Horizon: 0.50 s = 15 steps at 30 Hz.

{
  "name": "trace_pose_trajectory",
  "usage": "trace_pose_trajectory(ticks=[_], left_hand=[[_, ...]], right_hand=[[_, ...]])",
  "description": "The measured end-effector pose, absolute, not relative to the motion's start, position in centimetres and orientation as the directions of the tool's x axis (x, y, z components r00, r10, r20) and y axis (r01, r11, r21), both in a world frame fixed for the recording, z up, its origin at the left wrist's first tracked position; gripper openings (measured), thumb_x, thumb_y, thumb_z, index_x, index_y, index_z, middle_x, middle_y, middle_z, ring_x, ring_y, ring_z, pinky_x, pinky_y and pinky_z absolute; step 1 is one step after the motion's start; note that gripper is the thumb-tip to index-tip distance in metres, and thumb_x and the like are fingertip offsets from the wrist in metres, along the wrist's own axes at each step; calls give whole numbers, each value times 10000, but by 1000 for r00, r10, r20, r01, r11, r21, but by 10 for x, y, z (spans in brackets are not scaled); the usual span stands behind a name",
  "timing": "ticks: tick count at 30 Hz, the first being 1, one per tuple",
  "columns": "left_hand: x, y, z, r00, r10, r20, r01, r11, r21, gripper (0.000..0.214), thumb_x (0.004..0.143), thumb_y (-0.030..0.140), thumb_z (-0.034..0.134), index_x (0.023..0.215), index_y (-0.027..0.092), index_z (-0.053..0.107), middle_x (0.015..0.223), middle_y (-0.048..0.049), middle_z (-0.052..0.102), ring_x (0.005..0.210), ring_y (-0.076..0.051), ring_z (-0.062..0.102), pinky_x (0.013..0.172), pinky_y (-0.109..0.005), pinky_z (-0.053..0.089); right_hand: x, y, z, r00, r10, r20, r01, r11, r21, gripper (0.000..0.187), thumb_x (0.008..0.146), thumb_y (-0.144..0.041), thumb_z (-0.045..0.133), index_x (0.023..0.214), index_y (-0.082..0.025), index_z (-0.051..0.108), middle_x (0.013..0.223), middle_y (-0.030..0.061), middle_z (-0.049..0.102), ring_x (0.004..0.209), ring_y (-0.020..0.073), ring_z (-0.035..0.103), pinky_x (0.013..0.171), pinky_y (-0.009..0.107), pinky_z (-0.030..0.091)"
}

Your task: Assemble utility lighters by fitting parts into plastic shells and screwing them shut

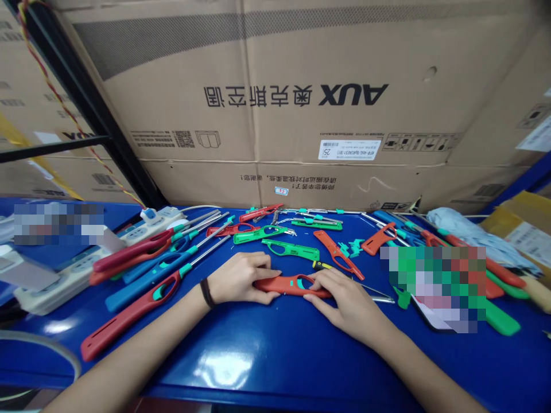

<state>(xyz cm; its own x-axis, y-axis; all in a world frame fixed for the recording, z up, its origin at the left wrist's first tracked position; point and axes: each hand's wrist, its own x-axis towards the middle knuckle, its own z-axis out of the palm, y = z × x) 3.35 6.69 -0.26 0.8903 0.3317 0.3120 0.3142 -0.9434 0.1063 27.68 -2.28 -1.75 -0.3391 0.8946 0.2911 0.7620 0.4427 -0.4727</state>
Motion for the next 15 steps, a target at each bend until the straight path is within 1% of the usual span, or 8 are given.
trace_pose_trajectory(ticks=[1,3,5,8,12,15], left_hand=[[34,66,-4,888,302,347,309,-950,37,360,849,432,568,1012,138,695,720,-43,626,626,-158,597,570,-248,474],[35,66,-6,883,245,401,296,-953,-70,347,885,405,514,990,124,687,683,-36,630,588,-154,590,536,-248,462],[35,67,-6,885,213,413,283,-952,-115,339,924,380,467,1027,121,661,717,-38,652,612,-155,603,555,-248,470],[35,67,-4,898,224,379,275,-957,-86,348,961,390,409,1060,134,624,799,-46,663,690,-155,619,608,-245,483],[38,64,-2,887,296,355,315,-949,4,370,982,399,348,960,128,598,828,-56,631,715,-153,604,623,-242,480],[40,61,-2,874,324,362,335,-942,35,367,988,386,329,904,126,573,824,-58,607,701,-150,582,611,-240,471]], right_hand=[[277,-23,-17,-357,885,299,767,460,-448,53,858,-246,595,848,-214,554,949,43,657,930,209,617,799,346,507],[277,-23,-17,-378,869,319,769,486,-415,82,866,-262,593,927,-216,564,947,40,663,907,208,626,796,350,510],[277,-23,-16,-369,863,344,775,490,-400,102,878,-270,580,967,-222,572,929,33,673,877,204,641,786,346,516],[279,-22,-16,-345,861,374,782,484,-393,103,878,-256,582,974,-219,584,951,39,684,870,201,658,775,328,527],[281,-22,-16,-348,832,432,772,516,-371,154,898,-245,552,1044,-213,592,1016,51,695,910,200,667,800,313,529],[281,-23,-15,-341,805,486,765,538,-354,160,912,-249,531,1045,-198,603,1002,55,707,895,197,674,795,309,531]])
